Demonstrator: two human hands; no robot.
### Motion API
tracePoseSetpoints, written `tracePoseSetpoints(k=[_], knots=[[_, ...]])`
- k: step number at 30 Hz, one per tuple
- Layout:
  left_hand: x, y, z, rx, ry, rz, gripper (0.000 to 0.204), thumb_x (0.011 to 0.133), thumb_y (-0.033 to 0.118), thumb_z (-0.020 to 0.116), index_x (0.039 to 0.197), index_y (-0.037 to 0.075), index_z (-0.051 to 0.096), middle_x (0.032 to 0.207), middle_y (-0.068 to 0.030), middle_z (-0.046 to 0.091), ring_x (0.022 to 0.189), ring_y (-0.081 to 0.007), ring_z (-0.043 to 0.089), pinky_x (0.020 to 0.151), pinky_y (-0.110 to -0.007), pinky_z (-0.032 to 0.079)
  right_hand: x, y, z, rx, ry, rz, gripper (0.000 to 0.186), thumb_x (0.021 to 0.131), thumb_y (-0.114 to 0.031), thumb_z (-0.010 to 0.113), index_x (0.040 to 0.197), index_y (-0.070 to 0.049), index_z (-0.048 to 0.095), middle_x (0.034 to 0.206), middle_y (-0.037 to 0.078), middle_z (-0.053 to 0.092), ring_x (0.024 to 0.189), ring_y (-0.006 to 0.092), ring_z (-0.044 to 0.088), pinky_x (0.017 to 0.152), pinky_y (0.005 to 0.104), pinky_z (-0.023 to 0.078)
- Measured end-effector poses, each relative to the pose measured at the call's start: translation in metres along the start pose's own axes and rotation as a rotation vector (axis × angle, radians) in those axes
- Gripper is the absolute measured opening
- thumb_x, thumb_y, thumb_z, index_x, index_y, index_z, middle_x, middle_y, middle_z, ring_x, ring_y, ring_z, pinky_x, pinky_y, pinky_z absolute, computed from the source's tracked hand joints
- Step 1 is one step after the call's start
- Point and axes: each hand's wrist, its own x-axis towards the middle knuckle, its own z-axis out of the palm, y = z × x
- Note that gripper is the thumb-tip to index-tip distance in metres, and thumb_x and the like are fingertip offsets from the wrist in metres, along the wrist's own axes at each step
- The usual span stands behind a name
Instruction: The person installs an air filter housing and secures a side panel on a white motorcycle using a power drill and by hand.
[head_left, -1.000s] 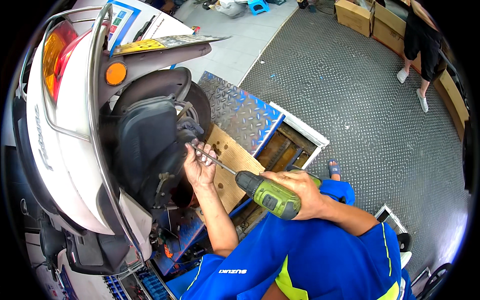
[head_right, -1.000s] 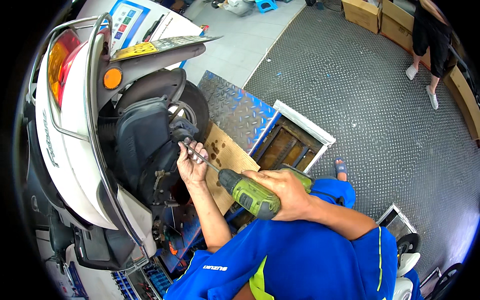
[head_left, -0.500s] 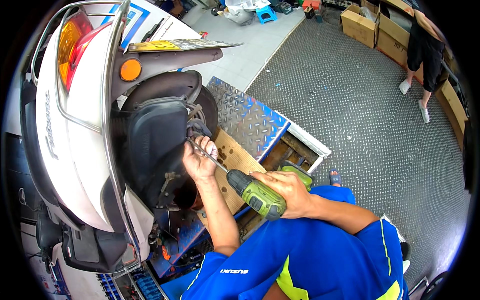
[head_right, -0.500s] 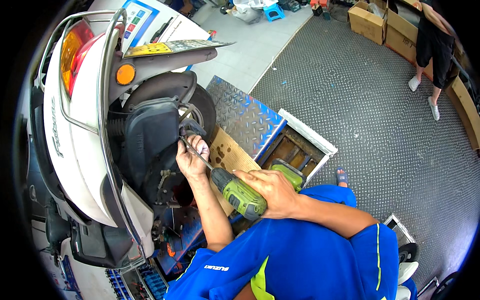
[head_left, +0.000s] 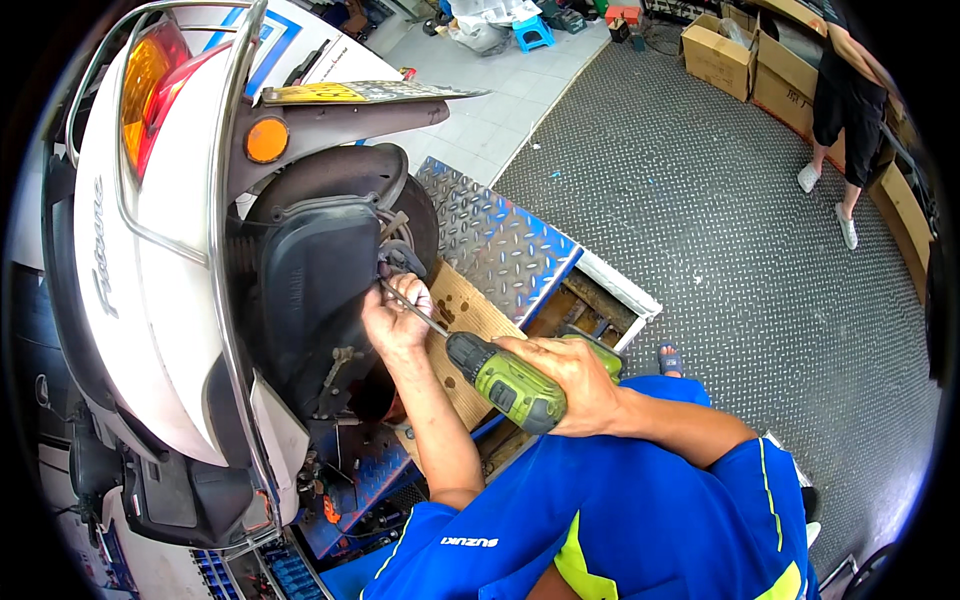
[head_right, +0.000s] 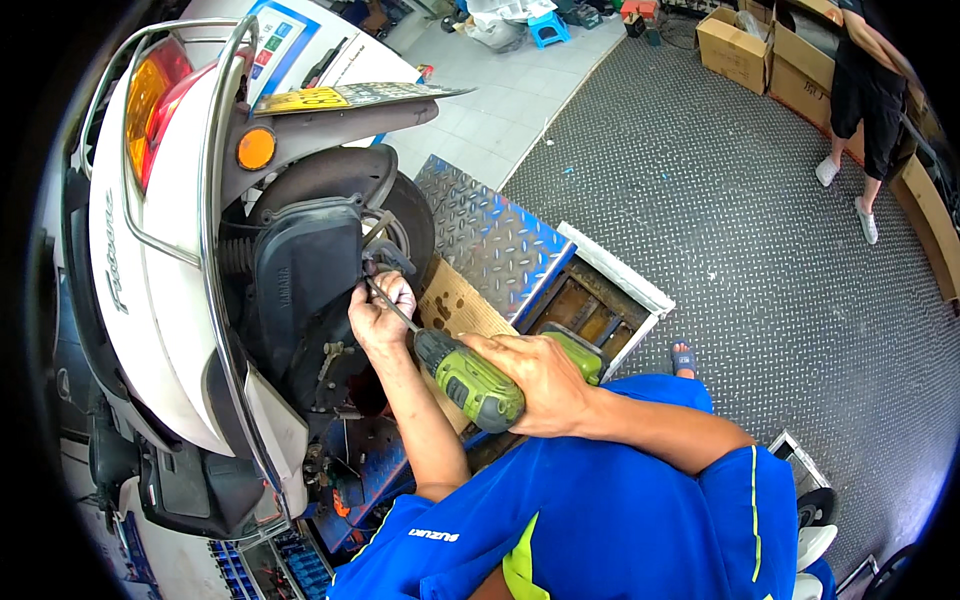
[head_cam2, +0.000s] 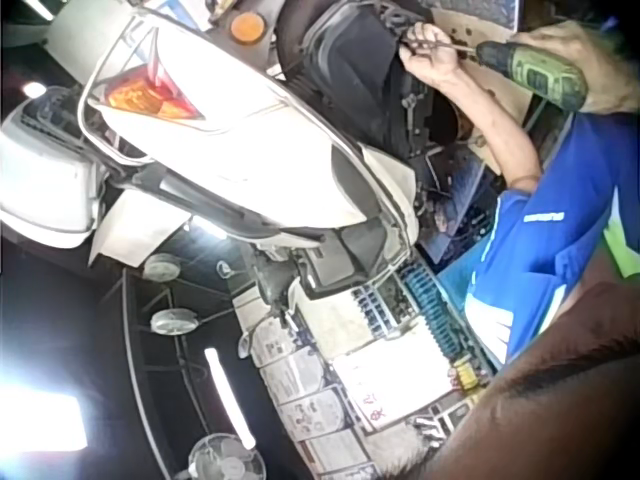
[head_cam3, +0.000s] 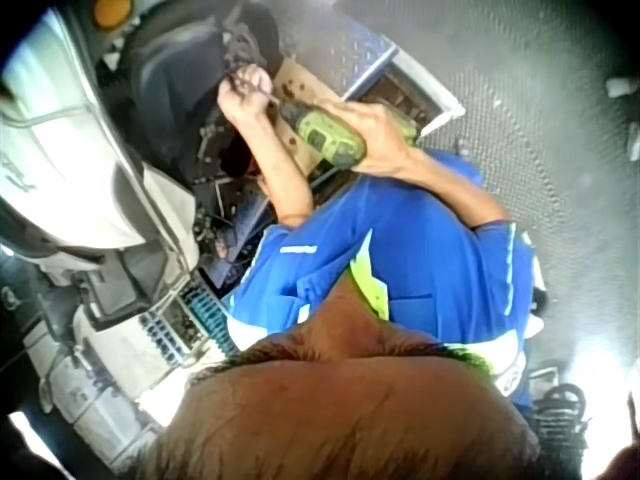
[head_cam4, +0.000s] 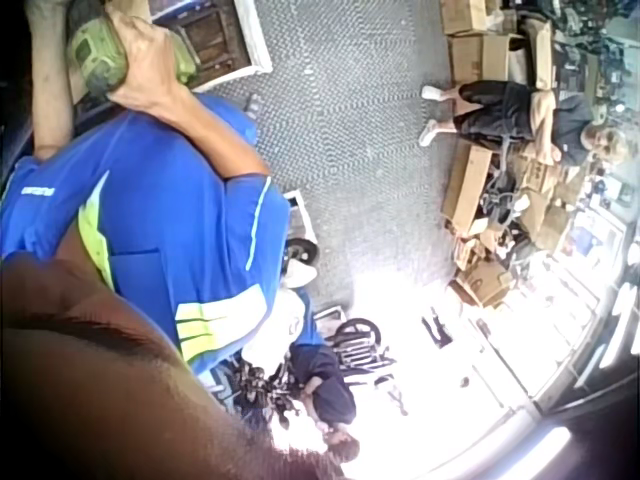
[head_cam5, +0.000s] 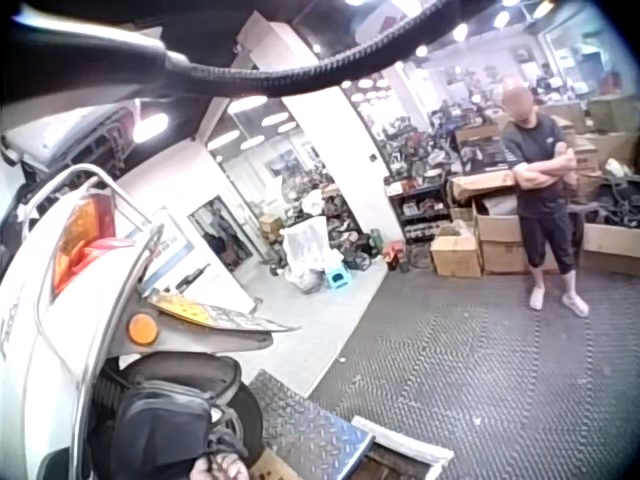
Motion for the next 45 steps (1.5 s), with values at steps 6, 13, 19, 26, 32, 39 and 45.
tracePoseSetpoints(k=[6, 13, 19, 26, 32, 39, 45], knots=[[0.001, 0.003, -0.005, -0.052, -0.045, -0.033, 0.033, 0.107, 0.031, 0.047, 0.093, 0.003, 0.059, 0.070, 0.0017, 0.034, 0.060, -0.0139, 0.031, 0.053, -0.031, 0.025, -0.001, -0.001, 0.001, -0.006, -0.020, 0.024, 0.088, 0.068, -0.024, 0.090, 0.145, 0.005, 0.060, 0.126, 0.026, 0.074, 0.110, 0.0413, 0.075, 0.093, 0.0451, 0.062], [-0.001, 0.003, -0.005, -0.030, -0.029, -0.050, 0.035, 0.108, 0.034, 0.049, 0.096, 0.004, 0.062, 0.070, 0.0025, 0.035, 0.060, -0.0130, 0.031, 0.053, -0.031, 0.025, -0.004, 0.004, 0.003, -0.011, -0.029, 0.034, 0.088, 0.068, -0.025, 0.091, 0.146, 0.004, 0.060, 0.126, 0.026, 0.074, 0.110, 0.0411, 0.075, 0.093, 0.0451, 0.062], [0.000, 0.004, -0.009, -0.049, -0.081, -0.081, 0.027, 0.106, 0.027, 0.053, 0.093, 0.006, 0.061, 0.069, 0.0019, 0.035, 0.061, -0.0136, 0.032, 0.055, -0.031, 0.026, -0.003, 0.004, 0.001, -0.019, -0.018, 0.007, 0.086, 0.071, -0.027, 0.089, 0.145, 0.004, 0.061, 0.126, 0.025, 0.074, 0.109, 0.0407, 0.076, 0.092, 0.0456, 0.062], [-0.001, 0.005, -0.011, -0.030, -0.123, -0.113, 0.024, 0.105, 0.026, 0.055, 0.092, 0.007, 0.060, 0.070, 0.0005, 0.038, 0.063, -0.0145, 0.035, 0.058, -0.031, 0.029, -0.005, 0.006, 0.000, -0.037, -0.033, 0.032, 0.085, 0.071, -0.027, 0.089, 0.146, 0.003, 0.061, 0.126, 0.025, 0.074, 0.109, 0.0409, 0.076, 0.091, 0.0453, 0.062], [-0.002, 0.000, -0.007, -0.067, -0.056, -0.075, 0.029, 0.105, 0.033, 0.056, 0.092, 0.008, 0.060, 0.070, 0.0031, 0.034, 0.060, -0.0129, 0.030, 0.055, -0.031, 0.025, -0.008, 0.010, 0.001, -0.002, -0.025, 0.029, 0.085, 0.070, -0.027, 0.089, 0.145, 0.003, 0.060, 0.126, 0.025, 0.074, 0.109, 0.0415, 0.075, 0.091, 0.0466, 0.062], [-0.003, -0.007, -0.010, 0.038, -0.086, -0.007, 0.030, 0.107, 0.031, 0.056, 0.098, 0.003, 0.062, 0.077, -0.0019, 0.041, 0.066, -0.0159, 0.035, 0.058, -0.033, 0.029, -0.010, 0.020, 0.014, -0.007, 0.010, 0.030, 0.092, 0.068, -0.026, 0.090, 0.150, 0.001, 0.057, 0.126, 0.025, 0.074, 0.110, 0.0423, 0.074, 0.092, 0.0485, 0.061], [-0.011, -0.004, -0.031, 0.119, -0.303, 0.027, 0.032, 0.112, 0.026, 0.051, 0.120, -0.002, 0.065, 0.086, -0.0058, 0.047, 0.071, -0.0184, 0.038, 0.063, -0.033, 0.033, -0.015, 0.011, 0.024, -0.222, -0.146, 0.032, 0.103, 0.063, -0.017, 0.086, 0.158, -0.004, 0.049, 0.114, 0.018, 0.067, 0.103, 0.0408, 0.070, 0.089, 0.0490, 0.059]])
